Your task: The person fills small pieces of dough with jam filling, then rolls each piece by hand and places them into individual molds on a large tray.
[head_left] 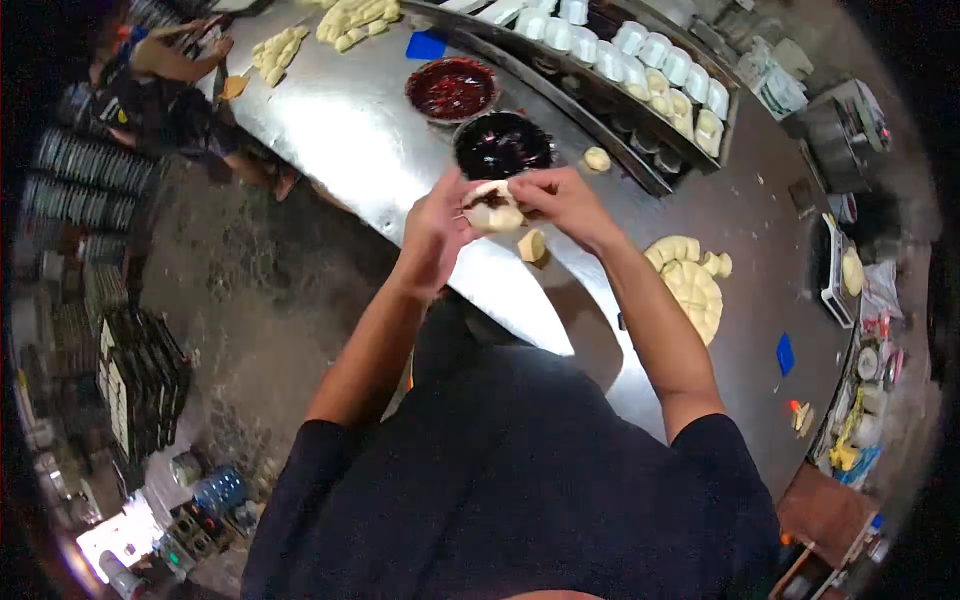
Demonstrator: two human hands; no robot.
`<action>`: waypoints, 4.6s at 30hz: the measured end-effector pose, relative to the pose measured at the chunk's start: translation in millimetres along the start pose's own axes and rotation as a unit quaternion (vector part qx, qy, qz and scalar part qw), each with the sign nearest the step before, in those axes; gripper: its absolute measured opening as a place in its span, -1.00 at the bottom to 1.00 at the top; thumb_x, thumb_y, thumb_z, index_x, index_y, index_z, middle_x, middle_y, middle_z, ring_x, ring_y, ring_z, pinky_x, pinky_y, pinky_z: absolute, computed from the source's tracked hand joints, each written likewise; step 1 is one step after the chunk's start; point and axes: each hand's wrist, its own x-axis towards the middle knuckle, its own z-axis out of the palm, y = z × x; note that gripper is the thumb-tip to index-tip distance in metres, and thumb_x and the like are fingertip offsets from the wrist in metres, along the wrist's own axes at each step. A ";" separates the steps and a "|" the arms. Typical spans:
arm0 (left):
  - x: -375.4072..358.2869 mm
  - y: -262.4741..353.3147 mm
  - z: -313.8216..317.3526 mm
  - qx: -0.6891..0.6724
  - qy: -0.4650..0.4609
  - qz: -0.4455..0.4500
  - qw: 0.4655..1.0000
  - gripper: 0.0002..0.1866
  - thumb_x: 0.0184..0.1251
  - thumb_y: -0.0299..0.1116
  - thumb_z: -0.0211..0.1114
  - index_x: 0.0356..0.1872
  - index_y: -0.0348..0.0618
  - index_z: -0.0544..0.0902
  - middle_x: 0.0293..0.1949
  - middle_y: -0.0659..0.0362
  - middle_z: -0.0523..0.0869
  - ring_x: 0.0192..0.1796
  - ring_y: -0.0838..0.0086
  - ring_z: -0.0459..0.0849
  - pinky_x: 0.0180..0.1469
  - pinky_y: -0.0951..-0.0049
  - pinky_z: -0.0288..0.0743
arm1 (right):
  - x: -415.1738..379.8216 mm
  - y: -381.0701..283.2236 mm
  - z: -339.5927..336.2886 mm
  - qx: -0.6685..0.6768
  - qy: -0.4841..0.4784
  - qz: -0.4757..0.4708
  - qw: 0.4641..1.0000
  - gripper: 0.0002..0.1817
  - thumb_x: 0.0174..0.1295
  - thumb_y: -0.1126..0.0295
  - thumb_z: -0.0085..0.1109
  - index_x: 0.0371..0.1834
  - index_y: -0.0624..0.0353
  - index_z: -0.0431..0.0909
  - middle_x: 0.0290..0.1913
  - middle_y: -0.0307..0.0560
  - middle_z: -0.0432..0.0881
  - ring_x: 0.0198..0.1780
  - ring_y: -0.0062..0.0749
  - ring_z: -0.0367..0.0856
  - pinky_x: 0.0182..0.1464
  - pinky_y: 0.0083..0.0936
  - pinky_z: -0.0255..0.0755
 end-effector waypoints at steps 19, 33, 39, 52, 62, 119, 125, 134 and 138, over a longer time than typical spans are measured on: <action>-3.6 -47.9 114.5 0.129 -0.009 0.073 0.989 -0.68 0.54 -0.43 -0.04 0.20 -0.20 0.52 -0.30 0.17 0.68 -0.55 0.58 0.57 -0.61 0.64 0.32 | -139.5 -24.9 -1.8 -0.251 0.344 -0.357 0.831 -0.78 0.03 0.61 0.14 -0.24 0.19 0.64 -0.25 -0.03 0.58 -0.24 -0.11 0.57 -0.20 -0.41 0.46; 78.5 -151.5 -33.1 0.750 -0.133 0.332 0.556 -0.65 0.16 -0.45 0.25 0.01 -0.29 0.61 0.16 -0.11 0.55 0.23 -0.02 0.49 0.29 0.11 0.36 | -97.8 161.8 43.0 -0.494 0.300 -0.197 0.792 -0.74 -0.02 0.42 0.16 -0.20 0.07 0.52 -0.24 -0.10 0.55 -0.11 -0.12 0.50 -0.17 -0.15 0.31; 56.2 -139.8 -48.7 0.712 -0.056 0.274 0.645 -0.74 0.23 -0.38 0.28 -0.06 -0.15 0.61 -0.06 -0.03 0.57 0.04 -0.01 0.55 0.08 0.09 0.48 | -118.8 193.9 -1.6 -0.546 0.355 -0.162 0.742 -0.79 0.06 0.44 0.10 -0.20 0.14 0.55 -0.19 -0.01 0.56 -0.09 -0.05 0.49 -0.07 -0.13 0.33; 39.8 -134.6 -77.1 0.778 0.114 0.290 0.545 -0.74 0.28 -0.30 0.22 -0.04 -0.11 0.62 -0.05 0.06 0.54 0.01 0.16 0.53 0.00 0.16 0.47 | -113.3 175.4 30.6 -0.448 0.303 -0.249 0.804 -0.83 -0.02 0.49 0.17 -0.33 0.18 0.46 -0.29 0.11 0.43 -0.21 0.08 0.43 -0.16 -0.04 0.29; 54.2 -135.7 -88.7 0.766 0.084 0.380 0.511 -0.68 0.28 -0.34 0.22 0.06 -0.06 0.59 -0.09 0.10 0.57 -0.03 0.20 0.54 -0.05 0.15 0.42 | -116.3 188.0 27.8 -0.453 0.273 -0.260 0.808 -0.77 0.01 0.37 0.35 -0.36 0.17 0.49 -0.27 0.08 0.47 -0.11 0.03 0.47 -0.05 -0.11 0.35; 49.9 -69.3 -41.8 -0.083 0.142 -0.076 0.983 -0.15 0.46 0.37 -0.39 0.11 -0.26 0.55 -0.02 -0.05 0.66 -0.07 0.27 0.64 0.06 0.25 0.50 | -4.4 40.7 2.6 0.120 0.099 0.033 0.987 -0.78 0.26 0.34 0.18 -0.44 0.27 0.66 -0.49 -0.18 0.65 -0.41 -0.39 0.63 -0.31 -0.48 0.48; 130.5 -81.1 -102.7 -0.243 0.217 -0.042 0.944 -0.04 0.39 0.39 -0.17 0.51 -0.26 0.01 0.21 -0.23 0.46 -0.10 0.10 0.60 -0.03 0.01 0.56 | 135.3 72.2 21.8 -0.518 -0.057 -0.116 0.846 -0.82 0.13 0.38 0.07 -0.44 0.23 0.63 -0.34 0.33 0.64 -0.17 0.20 0.66 -0.10 -0.02 0.51; 58.4 -19.0 -81.4 0.105 0.164 0.021 0.981 -0.34 0.49 0.24 -0.22 0.27 -0.10 0.35 0.13 -0.04 0.57 0.10 0.09 0.64 0.11 -0.01 0.57 | 80.9 46.6 20.1 0.316 -0.121 0.081 0.937 -0.77 0.33 0.35 0.14 -0.09 0.26 0.66 -0.23 -0.11 0.72 -0.23 -0.42 0.71 -0.12 -0.49 0.59; 22.2 4.1 -21.4 0.012 -0.070 -0.114 0.991 -0.15 0.46 0.37 -0.38 0.32 -0.25 0.33 0.18 -0.09 0.56 0.17 0.06 0.61 0.23 -0.01 0.52 | -6.4 -13.6 9.3 0.174 -0.075 0.110 0.976 -0.75 0.43 0.25 0.06 -0.23 0.10 0.69 -0.39 -0.17 0.68 -0.43 -0.46 0.61 -0.31 -0.47 0.54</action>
